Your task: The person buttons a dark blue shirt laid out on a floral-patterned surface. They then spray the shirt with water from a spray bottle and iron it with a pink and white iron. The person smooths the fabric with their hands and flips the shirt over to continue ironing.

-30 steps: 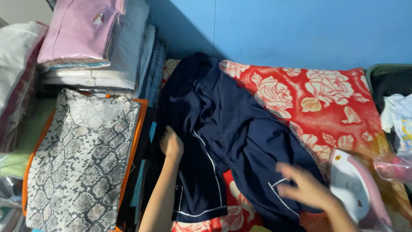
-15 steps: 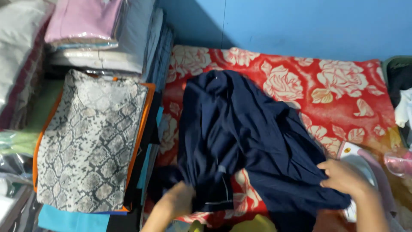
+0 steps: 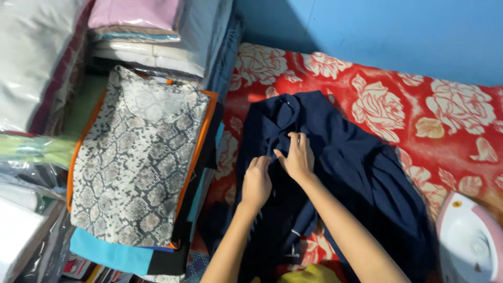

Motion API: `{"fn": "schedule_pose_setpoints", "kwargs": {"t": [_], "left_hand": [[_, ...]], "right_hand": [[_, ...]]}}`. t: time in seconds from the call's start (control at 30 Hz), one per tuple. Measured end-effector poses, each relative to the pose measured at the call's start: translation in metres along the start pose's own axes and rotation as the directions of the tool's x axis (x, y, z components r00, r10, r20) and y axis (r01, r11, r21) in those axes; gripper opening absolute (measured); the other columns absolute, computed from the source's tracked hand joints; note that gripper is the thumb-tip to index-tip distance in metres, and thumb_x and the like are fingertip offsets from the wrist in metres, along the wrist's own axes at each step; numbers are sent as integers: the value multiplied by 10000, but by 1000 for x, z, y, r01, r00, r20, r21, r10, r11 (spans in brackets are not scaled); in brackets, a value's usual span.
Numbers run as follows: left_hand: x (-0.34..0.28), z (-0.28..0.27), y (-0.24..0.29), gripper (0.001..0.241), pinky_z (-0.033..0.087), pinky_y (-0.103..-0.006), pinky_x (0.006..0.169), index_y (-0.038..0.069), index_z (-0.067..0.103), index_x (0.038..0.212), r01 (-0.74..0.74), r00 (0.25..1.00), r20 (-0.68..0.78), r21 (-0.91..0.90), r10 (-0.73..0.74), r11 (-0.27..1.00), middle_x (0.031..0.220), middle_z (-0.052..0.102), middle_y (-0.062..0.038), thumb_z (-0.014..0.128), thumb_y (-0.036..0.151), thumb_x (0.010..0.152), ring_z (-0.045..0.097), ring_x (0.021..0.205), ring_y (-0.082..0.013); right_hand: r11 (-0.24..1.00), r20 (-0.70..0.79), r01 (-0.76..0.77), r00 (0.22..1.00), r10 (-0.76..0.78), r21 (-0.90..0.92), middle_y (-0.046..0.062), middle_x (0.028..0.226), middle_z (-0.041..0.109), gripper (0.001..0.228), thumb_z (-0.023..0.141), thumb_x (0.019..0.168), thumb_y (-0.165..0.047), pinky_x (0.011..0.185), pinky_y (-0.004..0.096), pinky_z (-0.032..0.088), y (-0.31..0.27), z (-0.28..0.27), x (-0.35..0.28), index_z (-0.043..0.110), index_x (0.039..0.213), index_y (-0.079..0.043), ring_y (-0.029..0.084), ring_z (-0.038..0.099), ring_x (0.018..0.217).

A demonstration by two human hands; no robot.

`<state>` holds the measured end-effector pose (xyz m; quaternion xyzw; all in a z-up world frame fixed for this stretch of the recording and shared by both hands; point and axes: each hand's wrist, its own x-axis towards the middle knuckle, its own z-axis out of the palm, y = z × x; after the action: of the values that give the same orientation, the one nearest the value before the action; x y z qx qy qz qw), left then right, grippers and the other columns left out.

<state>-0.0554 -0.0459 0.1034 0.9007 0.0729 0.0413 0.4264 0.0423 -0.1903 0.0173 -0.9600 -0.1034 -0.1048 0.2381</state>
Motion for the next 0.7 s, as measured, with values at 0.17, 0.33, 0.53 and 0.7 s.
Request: {"fn": "schedule_pose_setpoints", "kwargs": {"t": [0.17,0.33,0.53,0.7], "left_hand": [[25,22,-9,272,613,-495,848,40,631,1161,3,993,-115,-234,-30,972,1012,664,-188,545,-56,922,702,1029,-433],[47,23,-16,272,625,-469,896,21,632,1185,79,979,-168,-225,-119,971,1051,677,-188,585,-44,925,709,1065,-393],[58,64,-56,330,653,-427,749,17,531,1306,227,906,-270,-337,-325,914,1124,736,-179,591,68,986,773,889,-337],[63,69,-70,184,629,-370,595,38,662,1150,240,887,-298,-357,-354,903,969,784,-115,576,23,987,775,669,-255]], "right_hand": [[951,-139,-210,959,246,229,95,940,655,271,777,741,-223,733,425,588,50,69,38,673,977,-139,335,696,936],[638,112,-468,849,516,612,30,897,726,196,645,787,-131,820,351,545,115,57,14,770,938,-134,186,669,899],[405,249,-616,708,661,676,-29,546,488,521,487,1117,-465,397,219,403,107,20,10,542,679,-189,116,491,428],[415,268,-674,670,693,611,52,887,684,283,826,879,-163,563,238,597,111,24,24,763,1152,-120,136,657,694]]}}
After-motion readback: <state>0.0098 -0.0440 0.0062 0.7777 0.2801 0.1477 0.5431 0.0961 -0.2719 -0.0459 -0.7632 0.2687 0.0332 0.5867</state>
